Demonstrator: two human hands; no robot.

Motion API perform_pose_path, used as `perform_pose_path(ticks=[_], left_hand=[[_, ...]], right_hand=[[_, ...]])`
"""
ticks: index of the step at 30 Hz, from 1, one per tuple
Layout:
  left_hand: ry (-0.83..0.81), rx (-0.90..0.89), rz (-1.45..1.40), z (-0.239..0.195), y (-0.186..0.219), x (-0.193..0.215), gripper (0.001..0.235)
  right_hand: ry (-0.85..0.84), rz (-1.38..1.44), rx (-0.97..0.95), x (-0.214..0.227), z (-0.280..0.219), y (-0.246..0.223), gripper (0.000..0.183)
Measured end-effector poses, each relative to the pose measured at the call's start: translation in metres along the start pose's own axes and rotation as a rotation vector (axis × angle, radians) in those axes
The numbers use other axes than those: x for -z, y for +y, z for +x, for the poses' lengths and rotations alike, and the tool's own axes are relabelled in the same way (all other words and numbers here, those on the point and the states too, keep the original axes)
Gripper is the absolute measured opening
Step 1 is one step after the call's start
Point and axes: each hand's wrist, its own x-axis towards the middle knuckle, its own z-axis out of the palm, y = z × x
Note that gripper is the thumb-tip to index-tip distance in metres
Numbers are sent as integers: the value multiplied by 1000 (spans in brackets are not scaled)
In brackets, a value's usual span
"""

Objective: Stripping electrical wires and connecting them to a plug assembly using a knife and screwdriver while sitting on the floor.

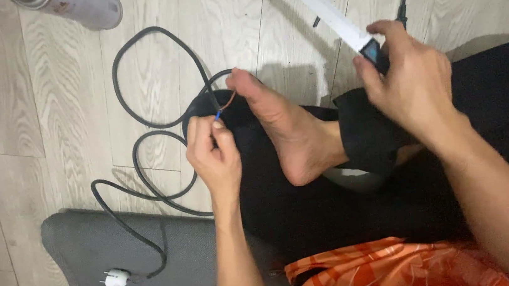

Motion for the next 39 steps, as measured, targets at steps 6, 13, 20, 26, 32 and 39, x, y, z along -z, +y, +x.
perform_pose_path(ticks=[6,13,20,26,32,39], left_hand=[[188,-32,10,9,35,37,25],[57,-142,0,-21,149,21,13],[22,-220,-223,-20,228,-20,16],[53,-289,-421,-31,265,-61,19],[-5,-253,-559,-38,292,-76,20],[-48,-230,-659,-42,312,-73,18]], right_hand=[[10,-53,-1,-62,23,63,52],[-116,1123,-21,63,-37,-46,34],[71,1243,102,128,-70,-42,14],[315,1217,80,152,-95,-3,16],[428,1127,90,175,-110,15,16],[486,1046,82,188,-121,19,16]])
